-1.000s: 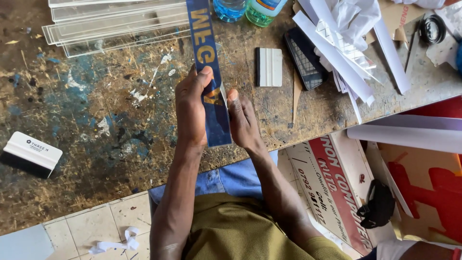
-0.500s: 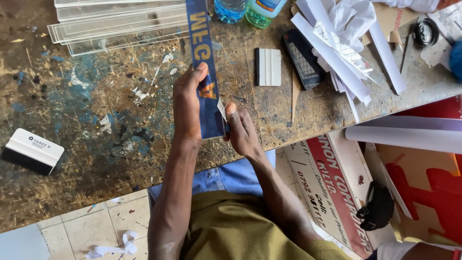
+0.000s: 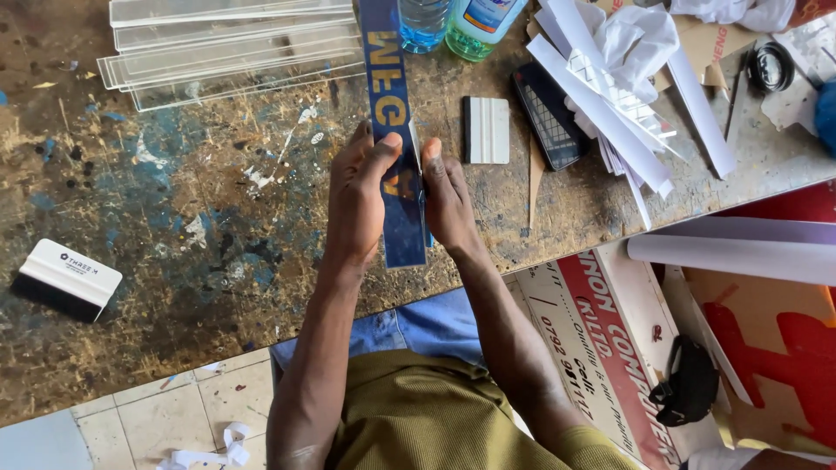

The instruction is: The person is weeding and adjusting vinyl lettering on a blue acrylic strip using a small utility blade.

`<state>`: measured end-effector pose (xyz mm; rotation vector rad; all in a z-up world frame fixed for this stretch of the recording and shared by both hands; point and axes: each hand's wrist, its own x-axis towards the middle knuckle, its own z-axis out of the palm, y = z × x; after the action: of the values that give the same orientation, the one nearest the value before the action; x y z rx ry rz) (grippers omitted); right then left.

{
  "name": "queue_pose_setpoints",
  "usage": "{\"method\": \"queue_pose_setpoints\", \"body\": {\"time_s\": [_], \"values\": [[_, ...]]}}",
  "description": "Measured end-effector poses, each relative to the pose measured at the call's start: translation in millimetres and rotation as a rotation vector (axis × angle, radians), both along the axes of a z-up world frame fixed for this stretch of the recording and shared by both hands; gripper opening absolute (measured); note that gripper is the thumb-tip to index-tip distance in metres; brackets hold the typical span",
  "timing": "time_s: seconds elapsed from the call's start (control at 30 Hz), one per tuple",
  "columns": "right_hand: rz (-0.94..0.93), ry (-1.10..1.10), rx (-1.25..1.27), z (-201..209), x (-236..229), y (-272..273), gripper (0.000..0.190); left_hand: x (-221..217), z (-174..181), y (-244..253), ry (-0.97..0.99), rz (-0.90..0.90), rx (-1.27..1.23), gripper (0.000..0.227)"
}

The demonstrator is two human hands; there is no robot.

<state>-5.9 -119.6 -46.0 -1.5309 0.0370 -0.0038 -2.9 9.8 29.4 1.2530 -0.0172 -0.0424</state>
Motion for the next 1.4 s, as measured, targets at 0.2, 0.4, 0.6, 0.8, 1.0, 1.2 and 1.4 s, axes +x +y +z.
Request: {"method": "queue_pose_setpoints", "body": {"time_s": [0.2,0.4,0.6,0.8,1.0,1.2,1.4], "values": [[0.015,-0.022,-0.002,12.1,-2.3,9.2,0.073,7.9,-19.6,0.6,0.02,0.014,-0.018,0.039],[-0.013,-0.116,-0.061,27.8,-13.8,14.8,0.067,4.4,-12.6,0.6,0.029,0.023,-0.047,0.044],[0.1,-0.073,-0.049,-0.4,-24.0,4.3,0.07,14.1,-57.7,4.1,0.078,0.088,-0.154,0.034],[0.104,-0.089,0.03,7.2,-33.5,13.6,0.07,7.8,-38.6,2.3,0.098,0.138,-0.049,0.045],[0.105,-0.087,0.062,2.2,-38.4,10.2,0.068,0.2,-5.4,-1.2,0.122,0.154,-0.08,0.029],[0.108,-0.106,0.096,-15.9,-39.8,3.5,0.068,5.2,-31.7,-4.6,0.107,0.148,-0.045,0.035],[0.16,-0.084,0.062,-32.9,-43.9,-0.3,0.072,13.8,-64.0,2.9,0.113,0.066,-0.186,0.027]]}}
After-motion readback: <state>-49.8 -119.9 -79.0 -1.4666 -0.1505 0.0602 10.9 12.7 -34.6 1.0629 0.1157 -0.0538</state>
